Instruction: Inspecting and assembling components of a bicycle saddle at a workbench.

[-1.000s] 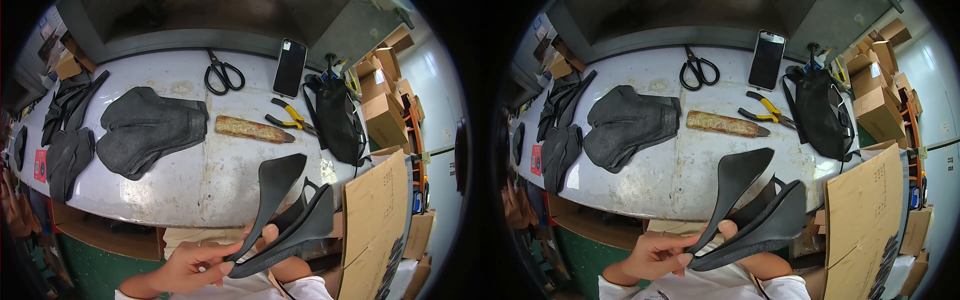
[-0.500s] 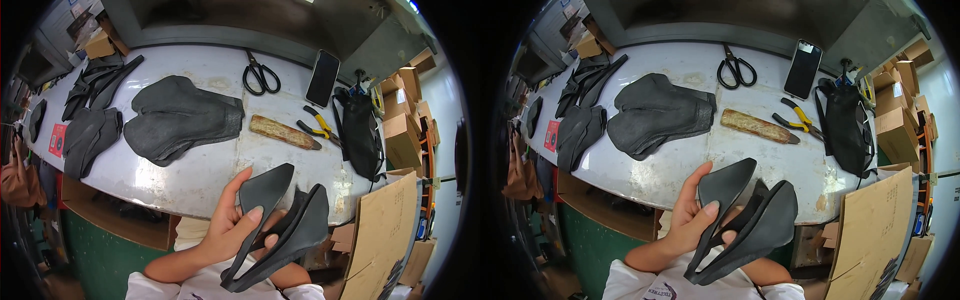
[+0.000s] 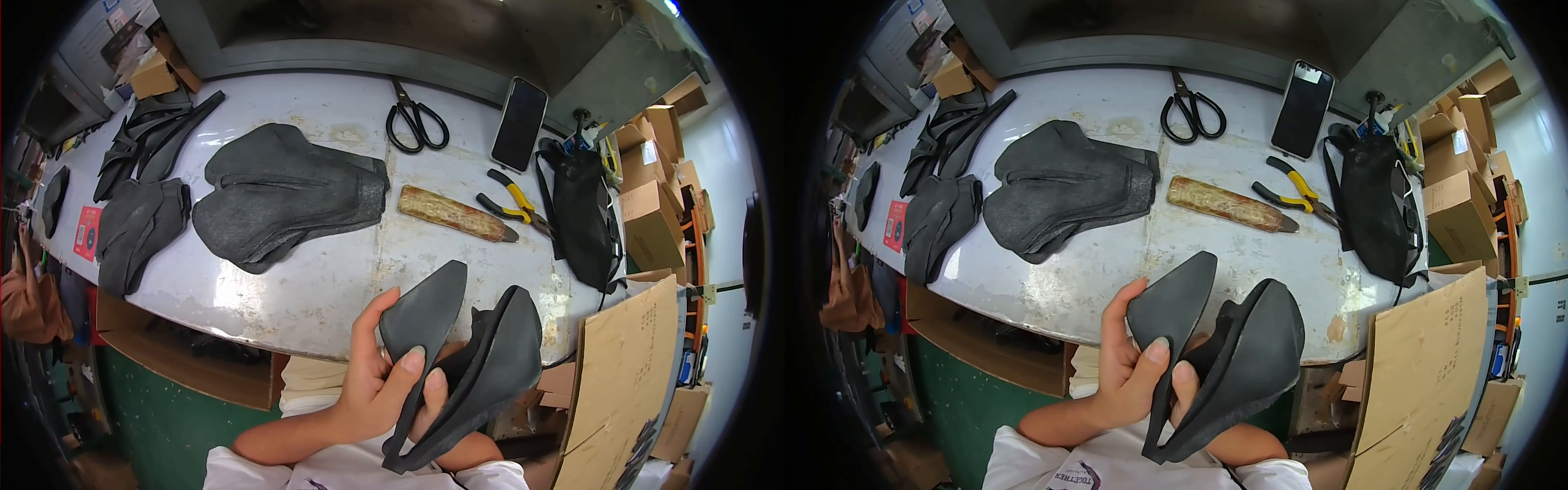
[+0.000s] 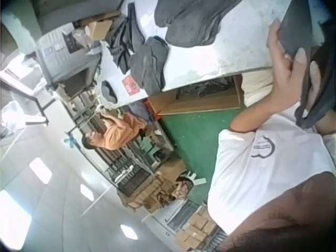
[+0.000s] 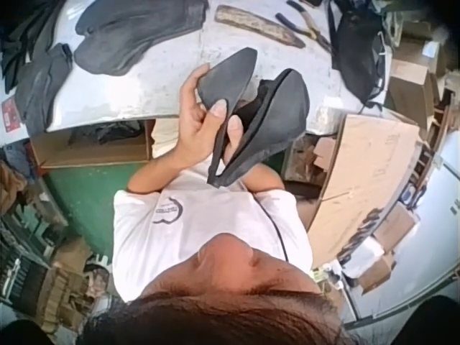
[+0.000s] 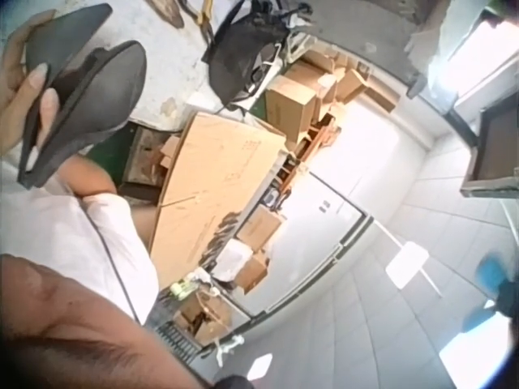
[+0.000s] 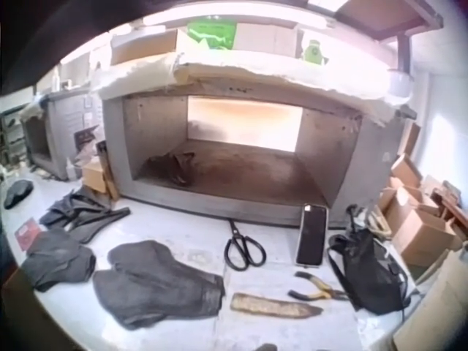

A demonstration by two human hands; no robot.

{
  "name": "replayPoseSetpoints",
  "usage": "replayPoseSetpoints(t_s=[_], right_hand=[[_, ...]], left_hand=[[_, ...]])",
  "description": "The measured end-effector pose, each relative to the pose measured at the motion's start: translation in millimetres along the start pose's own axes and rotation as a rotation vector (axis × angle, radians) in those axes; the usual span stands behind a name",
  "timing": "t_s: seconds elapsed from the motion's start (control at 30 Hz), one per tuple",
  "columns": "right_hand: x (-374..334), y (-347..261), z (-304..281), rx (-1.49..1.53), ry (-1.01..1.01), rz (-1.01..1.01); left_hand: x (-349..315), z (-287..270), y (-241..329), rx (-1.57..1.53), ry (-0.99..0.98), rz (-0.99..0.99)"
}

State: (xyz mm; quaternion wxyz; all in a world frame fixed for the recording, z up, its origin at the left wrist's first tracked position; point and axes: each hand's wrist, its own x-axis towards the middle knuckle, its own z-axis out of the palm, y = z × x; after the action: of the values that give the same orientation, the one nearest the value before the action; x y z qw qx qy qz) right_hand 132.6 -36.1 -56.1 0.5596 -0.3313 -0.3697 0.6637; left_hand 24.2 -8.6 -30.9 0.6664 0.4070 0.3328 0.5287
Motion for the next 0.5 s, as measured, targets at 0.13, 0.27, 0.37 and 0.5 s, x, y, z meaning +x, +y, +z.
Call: replayPoseSetpoints(t_s=[0.13,0.27,0.37,0.5], right_hand=[[-5,4,3,-0.023,-0.014,-0.044],[5,-15,-13,-0.026,-0.045,-0.084],[-5,-31,-35,-0.055,-0.033,-0.123],[-3,-31,-57,-0.108,0.062,-0.127]], left_hand=[[1,0,8,-0.065,-0.002,-0.012],[1,-9,25,-0.142,-0.044,-0.116],[4,-36,39,0.145,-0.373,-0.271],[0,-36,45,0.108,-0.433,-0.322]])
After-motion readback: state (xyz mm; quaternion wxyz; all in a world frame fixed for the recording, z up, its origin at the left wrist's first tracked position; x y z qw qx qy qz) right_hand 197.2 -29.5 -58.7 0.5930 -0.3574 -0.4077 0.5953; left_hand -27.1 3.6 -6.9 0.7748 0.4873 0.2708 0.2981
